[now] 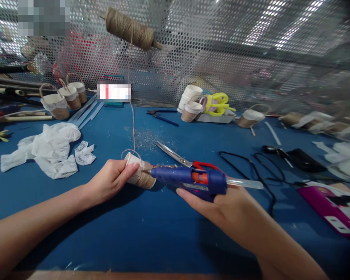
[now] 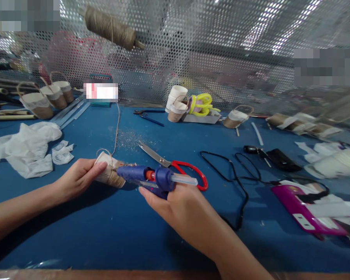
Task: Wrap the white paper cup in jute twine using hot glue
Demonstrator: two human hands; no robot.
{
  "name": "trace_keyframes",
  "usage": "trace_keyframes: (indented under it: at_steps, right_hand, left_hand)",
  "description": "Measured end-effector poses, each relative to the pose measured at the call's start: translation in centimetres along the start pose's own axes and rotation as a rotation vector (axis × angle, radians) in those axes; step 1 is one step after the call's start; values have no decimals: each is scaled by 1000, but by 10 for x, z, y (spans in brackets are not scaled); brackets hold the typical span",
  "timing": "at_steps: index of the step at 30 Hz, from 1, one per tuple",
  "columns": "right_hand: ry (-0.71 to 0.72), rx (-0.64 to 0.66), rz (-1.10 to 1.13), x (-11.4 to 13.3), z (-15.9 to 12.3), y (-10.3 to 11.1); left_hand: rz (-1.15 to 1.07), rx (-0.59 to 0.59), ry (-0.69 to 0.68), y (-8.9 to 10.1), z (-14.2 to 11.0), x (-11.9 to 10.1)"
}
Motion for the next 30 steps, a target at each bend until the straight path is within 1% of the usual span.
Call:
trace_keyframes:
  at_steps: [2,6,11,15,16,17,21,22,24,25,26,27,30]
  right_hand:
    - [-7,-3,-19,0,-2,-1]
    - [-20,49,-82,-1,-5,-4]
    - [-26,11,17,0,0,1]
    - [-16,24,7,-3,-2,-1]
    - [-52,37,50,-5,-1,-3]
    - [-123,44,122,-8,0,-4]
    - [-508,70,466,-16,12,-4]
    - [-583,61,532,-17,16,-3]
    - [-684,29,657,-18,21,-3]
    - [-711,14,694,-18,22,-3]
    - [-708,8,696,-18,21,-3]
    - [-676,13,658,-17,20,-3]
    - [-489,44,483,-15,9,-5]
  left_hand:
    - [3,3,4,0,0,0]
    - [21,-8,-24,1,0,-1]
    - [15,0,-24,1,0,-2]
    - [34,-12,-43,0,-1,-1]
    - [45,-24,-51,0,-1,-1]
    - [55,-32,-59,0,-1,-1]
    - [62,-46,-102,0,-2,-2]
    - [59,-47,-113,1,-2,-3]
    - [53,-49,-135,1,-2,-4]
    - [51,-48,-144,1,-2,-5]
    - [51,-47,-151,1,-2,-5]
    - [53,-48,-150,1,-2,-5]
    - [61,-53,-120,1,-1,-5]
Point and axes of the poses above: each hand's wrist, its own z-axis towards the middle knuckle, its own y-axis out of the back of the hand, x = y × z, the point moved 2 cm from there along z, towards the middle knuckle, and after that the axes turned 15 degrees about y, right-handed, at the moved point
